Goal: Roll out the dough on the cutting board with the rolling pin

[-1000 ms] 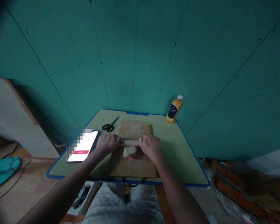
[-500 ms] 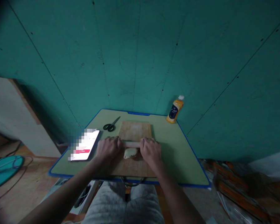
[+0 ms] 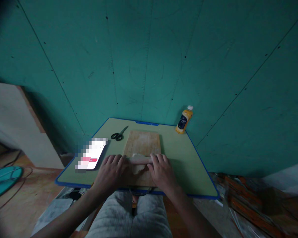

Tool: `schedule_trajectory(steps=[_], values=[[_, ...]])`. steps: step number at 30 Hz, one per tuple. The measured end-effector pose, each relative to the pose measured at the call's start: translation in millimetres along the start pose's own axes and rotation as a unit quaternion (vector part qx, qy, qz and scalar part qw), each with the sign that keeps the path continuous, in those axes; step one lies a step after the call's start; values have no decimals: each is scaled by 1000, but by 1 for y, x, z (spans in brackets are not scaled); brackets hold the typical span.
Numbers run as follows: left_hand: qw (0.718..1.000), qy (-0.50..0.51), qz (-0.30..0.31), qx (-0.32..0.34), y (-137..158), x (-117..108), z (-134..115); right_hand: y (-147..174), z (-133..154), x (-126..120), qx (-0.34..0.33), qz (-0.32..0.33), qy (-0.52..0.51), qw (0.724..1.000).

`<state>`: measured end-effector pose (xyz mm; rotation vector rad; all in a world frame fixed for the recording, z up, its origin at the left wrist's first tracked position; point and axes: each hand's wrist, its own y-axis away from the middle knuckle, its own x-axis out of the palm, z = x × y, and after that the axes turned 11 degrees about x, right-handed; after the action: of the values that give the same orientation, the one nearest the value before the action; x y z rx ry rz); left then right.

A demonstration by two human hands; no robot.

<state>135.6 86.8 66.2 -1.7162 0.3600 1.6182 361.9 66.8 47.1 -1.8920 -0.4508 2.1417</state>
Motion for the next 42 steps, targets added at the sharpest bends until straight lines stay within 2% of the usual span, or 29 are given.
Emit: schedule_trajectory(steps=[3, 8, 17, 24, 29, 31, 34, 38, 42], values=[[1000, 7, 21, 14, 1, -7, -1, 1, 0, -3, -7, 10, 1, 1000], [1000, 1, 16, -12, -13, -14, -3, 8, 1, -3, -1, 7, 22, 1000], [998, -1, 52, 24, -29, -7, 8, 2, 9, -19, 26, 74, 4, 997], [994, -24, 78, 70, -36, -10, 12, 1, 18, -28, 64, 144, 52, 986], [993, 3, 66, 94, -41, -23, 25, -13, 16, -46, 52, 132, 45, 989], [994, 31, 67, 83, -45, -31, 33, -23, 13, -53, 49, 116, 29, 992], [991, 39, 113, 53, -51, -36, 40, -35, 12, -57, 60, 111, 9, 992], [988, 30, 153, -5, -49, -30, 34, -39, 14, -46, 125, 120, 23, 985], [988, 66, 138, -21, -39, -22, 25, -36, 12, -33, 177, 111, -11, 978]])
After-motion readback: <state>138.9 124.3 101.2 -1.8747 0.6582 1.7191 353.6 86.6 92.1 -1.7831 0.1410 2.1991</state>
